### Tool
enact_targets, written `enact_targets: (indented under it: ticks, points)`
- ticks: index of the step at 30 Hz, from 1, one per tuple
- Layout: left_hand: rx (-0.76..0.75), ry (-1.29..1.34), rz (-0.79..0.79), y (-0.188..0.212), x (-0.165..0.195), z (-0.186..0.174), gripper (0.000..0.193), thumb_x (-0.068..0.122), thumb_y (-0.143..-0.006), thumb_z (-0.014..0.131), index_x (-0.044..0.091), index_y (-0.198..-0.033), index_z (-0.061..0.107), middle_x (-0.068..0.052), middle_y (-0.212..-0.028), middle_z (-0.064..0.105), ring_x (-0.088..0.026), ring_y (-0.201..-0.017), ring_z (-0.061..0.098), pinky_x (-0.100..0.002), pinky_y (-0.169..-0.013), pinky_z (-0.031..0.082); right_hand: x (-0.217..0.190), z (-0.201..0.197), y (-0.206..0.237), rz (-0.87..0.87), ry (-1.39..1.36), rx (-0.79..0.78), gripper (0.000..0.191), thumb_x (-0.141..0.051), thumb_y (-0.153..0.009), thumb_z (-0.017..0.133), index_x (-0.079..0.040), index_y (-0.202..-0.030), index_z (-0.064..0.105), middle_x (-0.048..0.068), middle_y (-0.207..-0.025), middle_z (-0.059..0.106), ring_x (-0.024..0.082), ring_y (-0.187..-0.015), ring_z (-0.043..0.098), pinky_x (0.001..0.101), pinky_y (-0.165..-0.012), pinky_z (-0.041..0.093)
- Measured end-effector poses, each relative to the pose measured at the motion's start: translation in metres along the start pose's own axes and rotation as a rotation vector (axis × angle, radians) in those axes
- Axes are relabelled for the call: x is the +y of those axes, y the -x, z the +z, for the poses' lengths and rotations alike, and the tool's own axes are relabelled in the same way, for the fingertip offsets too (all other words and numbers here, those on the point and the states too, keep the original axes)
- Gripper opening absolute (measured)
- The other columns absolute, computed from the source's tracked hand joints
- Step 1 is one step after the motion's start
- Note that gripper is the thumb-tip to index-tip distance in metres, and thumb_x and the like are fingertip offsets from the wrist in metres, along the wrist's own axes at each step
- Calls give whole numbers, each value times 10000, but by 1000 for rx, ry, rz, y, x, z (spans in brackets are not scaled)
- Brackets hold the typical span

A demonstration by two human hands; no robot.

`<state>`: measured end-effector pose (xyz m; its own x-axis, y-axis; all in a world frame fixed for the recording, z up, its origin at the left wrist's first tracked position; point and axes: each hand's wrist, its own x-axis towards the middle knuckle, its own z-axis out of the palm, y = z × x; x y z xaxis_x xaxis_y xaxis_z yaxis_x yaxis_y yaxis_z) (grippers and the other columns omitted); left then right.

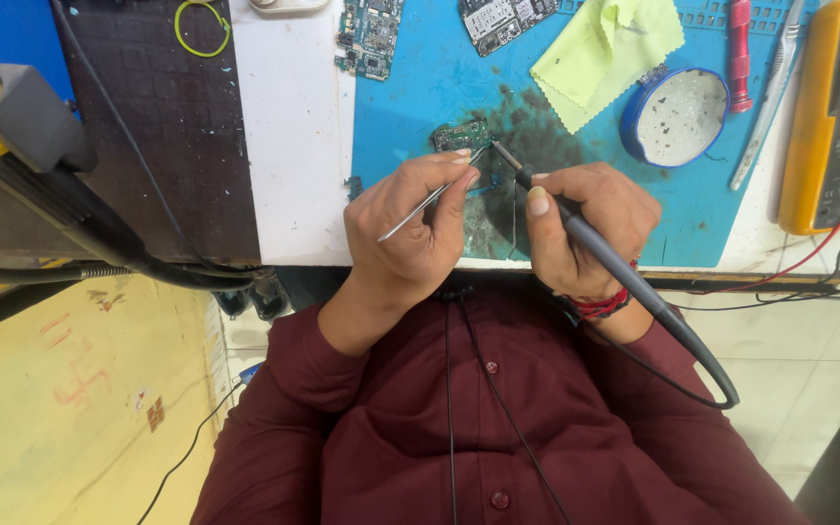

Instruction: The person uses a hot air gun and tweezers to remove a small component from a circuit board, then uses a soldering iron and solder to reattach it. They apply flux from a yellow bottle to the soldered area.

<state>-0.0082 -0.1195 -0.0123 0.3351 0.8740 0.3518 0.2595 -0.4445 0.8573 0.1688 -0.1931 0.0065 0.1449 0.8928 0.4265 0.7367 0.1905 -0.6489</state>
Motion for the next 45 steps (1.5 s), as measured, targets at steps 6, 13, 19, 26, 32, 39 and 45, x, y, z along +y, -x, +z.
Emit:
enact_targets:
  ticks: [6,13,19,26,32,39,45]
  points:
    - [1,0,1,0,0,0,154,62,-1003,767,71,-1059,624,-88,-1054,764,-206,-884,788,-272,-703,609,1,0,0,-8,9,0,69,3,-987,696,-18,-983,631,112,-879,710,241,-646,647,325,-593,474]
    - [2,-8,-4,0,0,1,160,60,-993,773,69,-1050,623,-90,-1042,766,-201,-851,781,-275,-681,598,0,0,0,-13,5,-4,64,-12,-987,703,-8,-1000,640,122,-886,707,243,-645,643,326,-591,468]
    - [7,-17,10,0,-1,0,161,66,-999,771,72,-1058,622,-85,-1046,764,-209,-875,784,-278,-700,604,0,0,-1,-9,10,-9,62,-16,-984,705,-7,-1000,645,121,-877,703,245,-643,640,328,-590,467]
    - [3,-27,19,0,-1,1,162,67,-1004,769,74,-1062,618,-83,-1054,763,-216,-904,786,-282,-724,613,0,0,-1,-12,7,-12,56,-24,-996,701,-14,-1007,647,119,-890,708,246,-655,649,327,-600,476]
    - [-2,-23,12,0,-1,0,162,63,-999,769,71,-1058,619,-86,-1050,765,-215,-892,785,-280,-713,610,0,-1,-1,-10,11,-13,54,-21,-988,699,-12,-1002,648,119,-881,707,243,-645,643,328,-592,467]
    - [0,-19,18,0,-1,0,162,63,-1003,768,72,-1065,619,-85,-1056,763,-215,-908,787,-279,-726,615,0,0,-1,-11,2,-2,56,-5,-979,696,-7,-997,643,117,-867,698,243,-640,639,327,-587,466]
    - [1,-17,7,0,0,0,165,63,-998,773,72,-1061,620,-85,-1050,764,-211,-896,786,-277,-718,611,0,0,-1,-16,7,-6,64,3,-978,698,-8,-991,636,120,-876,706,242,-637,636,326,-584,463]
